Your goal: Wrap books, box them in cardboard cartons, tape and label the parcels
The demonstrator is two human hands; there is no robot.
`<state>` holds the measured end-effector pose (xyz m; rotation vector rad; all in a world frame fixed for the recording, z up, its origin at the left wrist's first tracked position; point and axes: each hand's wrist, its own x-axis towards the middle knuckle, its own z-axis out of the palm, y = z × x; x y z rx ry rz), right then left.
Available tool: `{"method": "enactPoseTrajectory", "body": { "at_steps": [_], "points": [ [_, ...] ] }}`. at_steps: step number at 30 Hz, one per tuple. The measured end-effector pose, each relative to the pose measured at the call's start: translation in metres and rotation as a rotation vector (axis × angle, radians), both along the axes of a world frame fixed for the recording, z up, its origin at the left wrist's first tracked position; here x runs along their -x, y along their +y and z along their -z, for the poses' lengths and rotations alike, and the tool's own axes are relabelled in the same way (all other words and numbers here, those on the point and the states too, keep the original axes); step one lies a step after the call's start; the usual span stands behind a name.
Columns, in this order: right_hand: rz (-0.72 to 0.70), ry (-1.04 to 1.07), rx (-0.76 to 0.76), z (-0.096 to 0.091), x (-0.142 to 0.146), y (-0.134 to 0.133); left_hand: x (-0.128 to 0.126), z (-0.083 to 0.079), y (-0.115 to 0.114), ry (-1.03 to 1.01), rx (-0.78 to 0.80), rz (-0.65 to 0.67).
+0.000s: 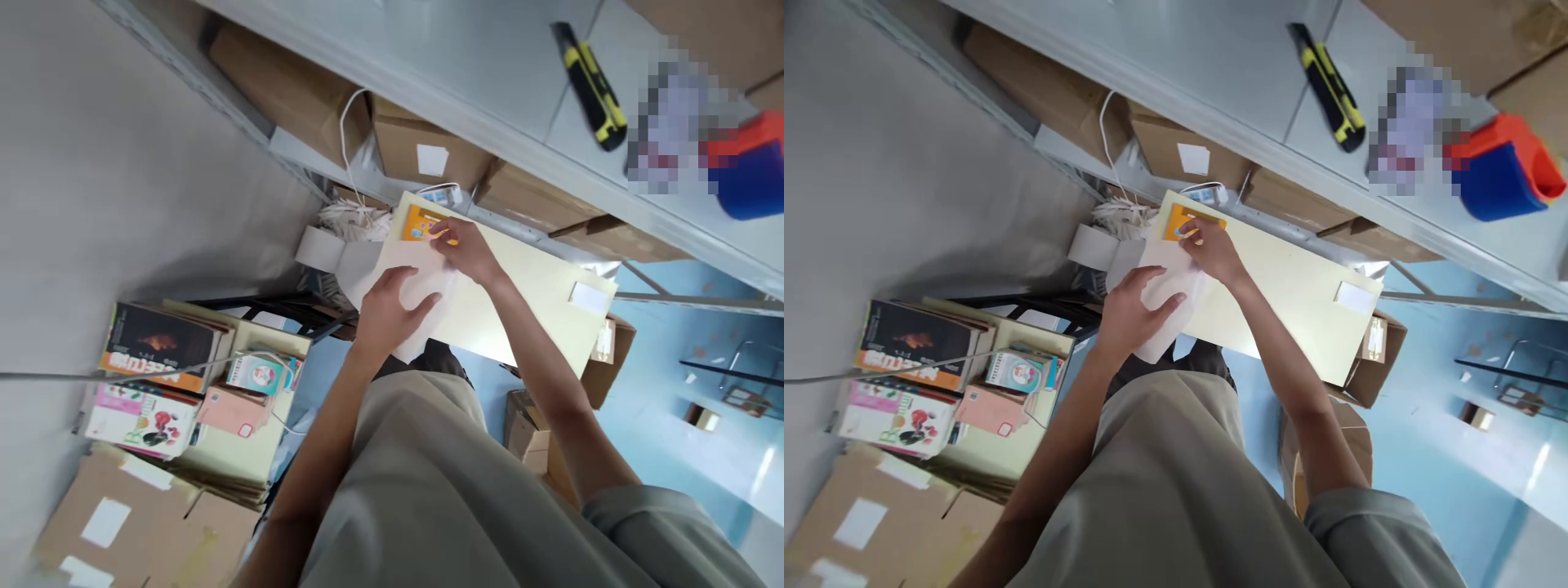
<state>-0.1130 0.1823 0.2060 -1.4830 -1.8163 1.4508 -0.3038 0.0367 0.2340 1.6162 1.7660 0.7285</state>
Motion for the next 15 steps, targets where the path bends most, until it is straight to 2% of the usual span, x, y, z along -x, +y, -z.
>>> {"method": "enactPoseTrajectory", "body": {
  "at_steps": [2, 4, 8, 10, 12, 15],
  "points": [
    [0.023, 0.058, -0.014, 0.004, -0.017, -0.003, -0.025, 0.010, 0.006, 0.002, 0.070, -0.038],
    [0.056, 0.138, -0.049, 0.006, -0.041, -0.006, -0.042, 0.023, 0.008, -0.063, 0.125, -0.135],
    [0.209, 0.270, -0.105, 0.019, -0.118, -0.017, -0.061, 0.046, 0.004, -0.320, 0.166, -0.334],
    [0.323, 0.293, -0.071, 0.039, -0.158, -0.031, -0.066, 0.055, 0.001, -0.382, 0.180, -0.384],
    [0.410, 0.295, 0.048, 0.067, -0.186, -0.049, -0.070, 0.063, -0.002, -0.425, 0.214, -0.426],
    [0.446, 0.350, 0.351, 0.108, -0.191, -0.077, -0.073, 0.071, -0.007, -0.499, 0.301, -0.479]
  ]
}}
